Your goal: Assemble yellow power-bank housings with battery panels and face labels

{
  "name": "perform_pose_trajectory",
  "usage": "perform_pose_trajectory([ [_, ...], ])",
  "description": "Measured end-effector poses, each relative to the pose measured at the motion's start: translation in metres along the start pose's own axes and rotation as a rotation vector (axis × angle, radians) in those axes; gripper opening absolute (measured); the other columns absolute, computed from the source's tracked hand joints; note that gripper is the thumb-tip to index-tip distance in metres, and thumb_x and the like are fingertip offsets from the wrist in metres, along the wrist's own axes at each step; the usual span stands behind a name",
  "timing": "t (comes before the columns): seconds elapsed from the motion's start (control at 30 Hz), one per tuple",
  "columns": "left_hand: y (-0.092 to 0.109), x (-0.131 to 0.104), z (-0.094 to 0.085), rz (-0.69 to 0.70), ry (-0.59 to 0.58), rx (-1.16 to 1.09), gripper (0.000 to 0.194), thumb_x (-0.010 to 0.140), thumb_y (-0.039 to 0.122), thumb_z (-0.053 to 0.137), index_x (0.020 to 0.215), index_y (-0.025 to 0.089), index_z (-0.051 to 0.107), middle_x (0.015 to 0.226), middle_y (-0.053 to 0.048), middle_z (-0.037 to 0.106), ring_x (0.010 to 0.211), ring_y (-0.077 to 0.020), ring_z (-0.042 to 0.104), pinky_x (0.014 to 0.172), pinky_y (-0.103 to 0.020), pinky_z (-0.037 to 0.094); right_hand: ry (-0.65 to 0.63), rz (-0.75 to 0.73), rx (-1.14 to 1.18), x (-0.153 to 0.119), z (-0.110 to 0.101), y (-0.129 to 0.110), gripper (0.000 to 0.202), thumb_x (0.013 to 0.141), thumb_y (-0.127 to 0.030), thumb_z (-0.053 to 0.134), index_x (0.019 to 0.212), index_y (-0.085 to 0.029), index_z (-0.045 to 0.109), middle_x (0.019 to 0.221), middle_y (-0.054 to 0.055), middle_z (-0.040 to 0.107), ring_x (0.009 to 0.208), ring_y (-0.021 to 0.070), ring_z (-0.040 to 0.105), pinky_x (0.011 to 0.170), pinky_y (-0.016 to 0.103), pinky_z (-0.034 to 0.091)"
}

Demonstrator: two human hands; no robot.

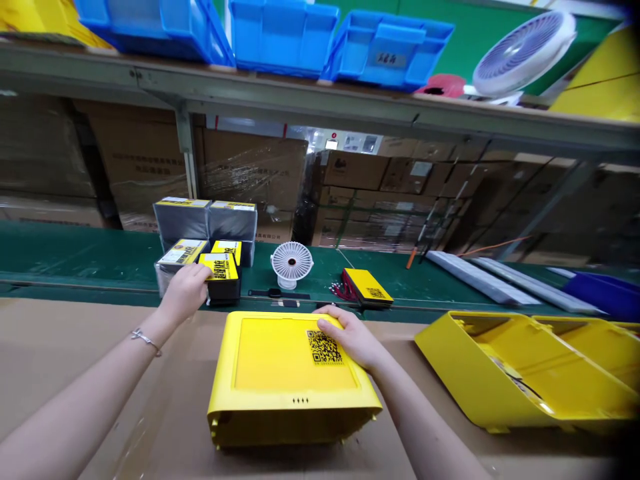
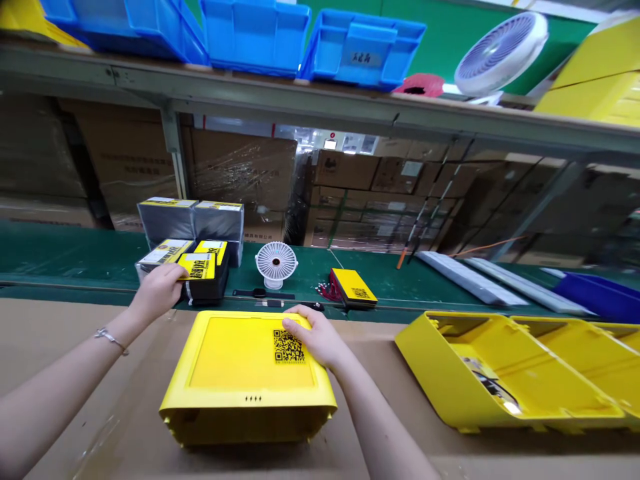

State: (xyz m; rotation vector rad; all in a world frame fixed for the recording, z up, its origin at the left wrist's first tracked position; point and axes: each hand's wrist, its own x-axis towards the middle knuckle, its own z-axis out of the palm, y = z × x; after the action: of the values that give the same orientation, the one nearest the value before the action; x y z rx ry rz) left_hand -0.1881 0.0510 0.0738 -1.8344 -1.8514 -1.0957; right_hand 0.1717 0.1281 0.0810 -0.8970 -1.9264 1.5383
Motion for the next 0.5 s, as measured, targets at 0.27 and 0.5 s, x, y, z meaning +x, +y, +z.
perform_pose_trajectory([
  [0.27, 0.092, 0.011, -0.082, -0.381, 0.409, -0.843, 0.031, 0.073, 0.034, 0.068, 0.095, 0.019, 0.052, 0.096, -0.006, 0.064, 0.083, -0.0201, 0.064, 0.067, -0.031, 0.055, 0.085, -0.044, -0.112, 0.001, 0.005, 0.0, 0.037, 0.077, -0.05, 0.058, 0.092, -0.017, 0.059, 0.086, 0.007, 0.067, 0.079, 0.0246, 0.064, 0.069, 0.036, 0.052],
  [0.5, 0.178, -0.029, -0.097, -0.484, -0.411, -1.004, 0.045, 0.068, 0.03, 0.074, 0.109, 0.024, 0.054, 0.079, -0.001, 0.068, 0.071, -0.0186, 0.065, 0.059, -0.027, 0.052, 0.454, -0.299, -0.393, -0.035, 0.022, -0.03, 0.025, 0.086, -0.04, 0.053, 0.096, -0.02, 0.064, 0.106, 0.007, 0.061, 0.104, 0.0251, 0.053, 0.097, 0.041, 0.035],
])
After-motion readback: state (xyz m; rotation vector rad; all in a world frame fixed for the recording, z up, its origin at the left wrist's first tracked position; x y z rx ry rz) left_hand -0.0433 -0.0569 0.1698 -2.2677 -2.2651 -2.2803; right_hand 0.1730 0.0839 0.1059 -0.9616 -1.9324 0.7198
